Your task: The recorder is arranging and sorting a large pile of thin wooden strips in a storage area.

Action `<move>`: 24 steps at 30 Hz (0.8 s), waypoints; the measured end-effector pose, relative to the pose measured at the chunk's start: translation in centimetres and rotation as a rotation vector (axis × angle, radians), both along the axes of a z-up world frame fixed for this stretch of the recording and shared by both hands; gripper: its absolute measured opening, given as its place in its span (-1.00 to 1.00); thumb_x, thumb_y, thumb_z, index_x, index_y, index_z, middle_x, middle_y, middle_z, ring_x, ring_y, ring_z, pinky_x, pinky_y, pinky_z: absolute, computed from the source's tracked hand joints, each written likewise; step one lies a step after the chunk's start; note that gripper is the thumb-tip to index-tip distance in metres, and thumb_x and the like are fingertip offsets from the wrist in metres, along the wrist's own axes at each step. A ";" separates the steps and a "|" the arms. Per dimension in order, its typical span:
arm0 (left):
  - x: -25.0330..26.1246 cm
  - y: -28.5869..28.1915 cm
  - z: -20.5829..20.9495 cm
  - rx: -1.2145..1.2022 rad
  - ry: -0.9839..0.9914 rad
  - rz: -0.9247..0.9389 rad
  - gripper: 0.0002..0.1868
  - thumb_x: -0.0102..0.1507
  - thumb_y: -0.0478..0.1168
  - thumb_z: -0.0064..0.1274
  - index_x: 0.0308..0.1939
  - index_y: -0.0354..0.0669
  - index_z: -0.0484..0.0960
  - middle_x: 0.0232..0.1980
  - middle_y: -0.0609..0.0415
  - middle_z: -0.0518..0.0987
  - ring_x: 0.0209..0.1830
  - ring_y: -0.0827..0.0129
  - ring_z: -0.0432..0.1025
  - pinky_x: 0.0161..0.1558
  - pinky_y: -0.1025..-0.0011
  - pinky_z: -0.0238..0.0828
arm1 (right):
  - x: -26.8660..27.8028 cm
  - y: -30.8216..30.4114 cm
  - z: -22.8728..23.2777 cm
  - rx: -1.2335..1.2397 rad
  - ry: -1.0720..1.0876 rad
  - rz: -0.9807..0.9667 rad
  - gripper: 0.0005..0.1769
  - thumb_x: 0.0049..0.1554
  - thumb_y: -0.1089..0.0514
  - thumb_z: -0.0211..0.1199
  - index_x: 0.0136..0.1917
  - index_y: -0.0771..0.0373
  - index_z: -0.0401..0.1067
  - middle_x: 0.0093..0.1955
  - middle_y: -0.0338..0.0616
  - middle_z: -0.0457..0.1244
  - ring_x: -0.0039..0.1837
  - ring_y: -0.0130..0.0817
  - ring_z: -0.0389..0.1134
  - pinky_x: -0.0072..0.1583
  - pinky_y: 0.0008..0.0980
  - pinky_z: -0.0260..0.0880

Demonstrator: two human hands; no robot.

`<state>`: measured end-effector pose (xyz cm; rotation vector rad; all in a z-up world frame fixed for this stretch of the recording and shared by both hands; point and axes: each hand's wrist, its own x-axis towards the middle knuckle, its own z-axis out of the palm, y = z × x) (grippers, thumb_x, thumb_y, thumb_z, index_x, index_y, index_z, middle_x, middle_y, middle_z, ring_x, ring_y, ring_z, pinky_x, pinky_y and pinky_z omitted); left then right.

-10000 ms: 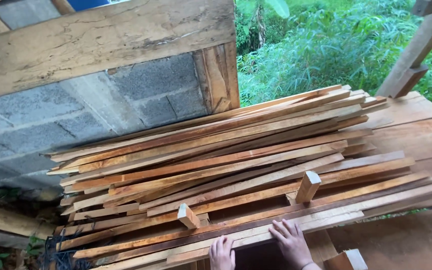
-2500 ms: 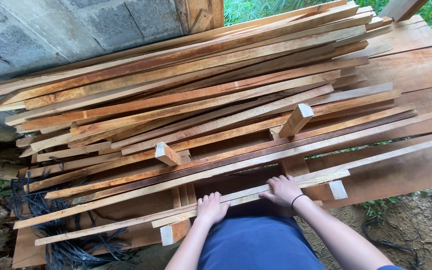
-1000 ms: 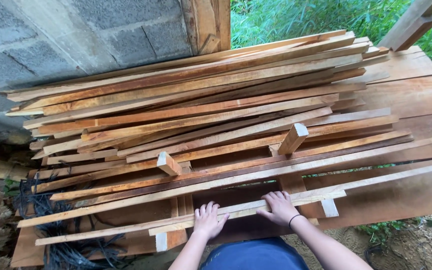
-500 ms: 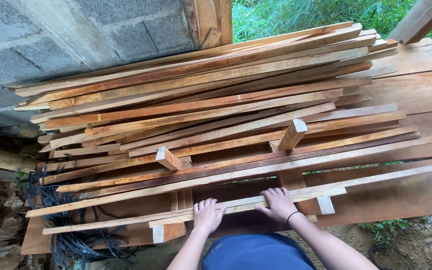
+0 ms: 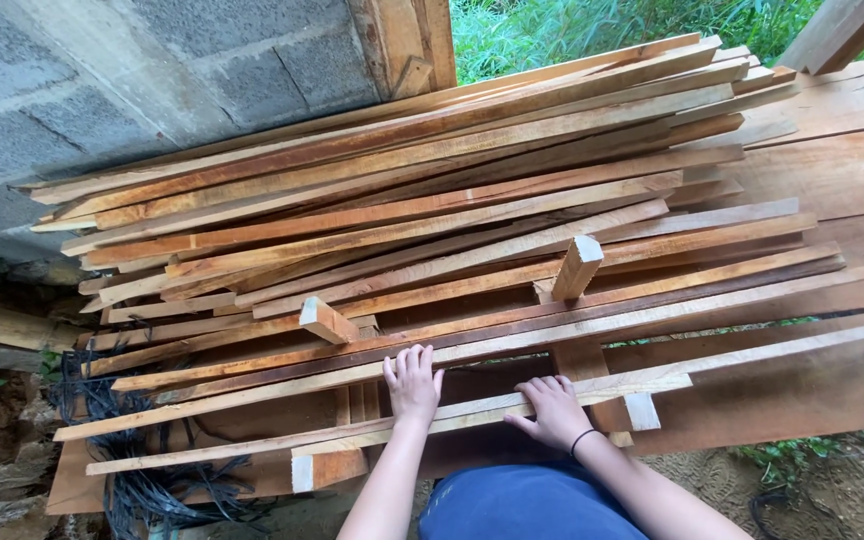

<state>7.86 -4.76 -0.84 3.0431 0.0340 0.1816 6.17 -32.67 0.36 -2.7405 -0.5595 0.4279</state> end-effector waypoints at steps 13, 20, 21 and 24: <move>-2.2 3.0 -3.3 -0.243 -0.101 -0.331 -0.72 0.29 -0.10 0.13 0.03 -0.07 0.51 0.12 0.05 0.53 0.45 -0.01 0.27 0.33 0.03 0.27 | 0.5 0.9 3.7 0.344 -0.526 -0.004 -0.52 0.06 -0.25 0.34 0.21 -0.12 0.46 0.29 -0.39 0.27 0.41 -0.27 0.22 0.42 -0.10 0.10; -2.5 3.8 -5.0 -0.234 0.132 -0.218 -0.64 0.31 0.10 0.08 0.09 0.09 0.47 0.00 0.19 0.59 0.16 0.29 0.51 0.28 0.19 0.35 | 2.5 1.9 0.8 0.095 -0.210 -0.060 -0.49 0.15 -0.33 0.20 0.28 -0.15 0.38 0.26 -0.39 0.28 0.40 -0.25 0.25 0.46 0.06 0.11; -2.3 3.9 -4.6 -0.279 0.235 -0.148 -0.63 0.29 0.14 0.10 0.07 0.13 0.47 -0.05 0.21 0.62 0.12 0.29 0.55 0.25 0.20 0.38 | 2.4 1.9 1.0 0.063 -0.194 -0.036 -0.47 0.18 -0.34 0.16 0.32 -0.14 0.36 0.28 -0.36 0.28 0.43 -0.26 0.24 0.48 0.04 0.08; -0.7 3.7 -0.7 -0.348 0.519 -0.048 -0.58 0.33 0.26 -0.03 0.05 0.12 0.47 0.01 0.10 0.68 0.17 0.15 0.54 0.25 0.08 0.33 | 3.9 1.9 0.7 0.003 -0.051 -0.036 -0.45 0.25 -0.39 -0.02 0.32 -0.10 0.35 0.26 -0.29 0.32 0.38 -0.24 0.31 0.47 -0.01 0.09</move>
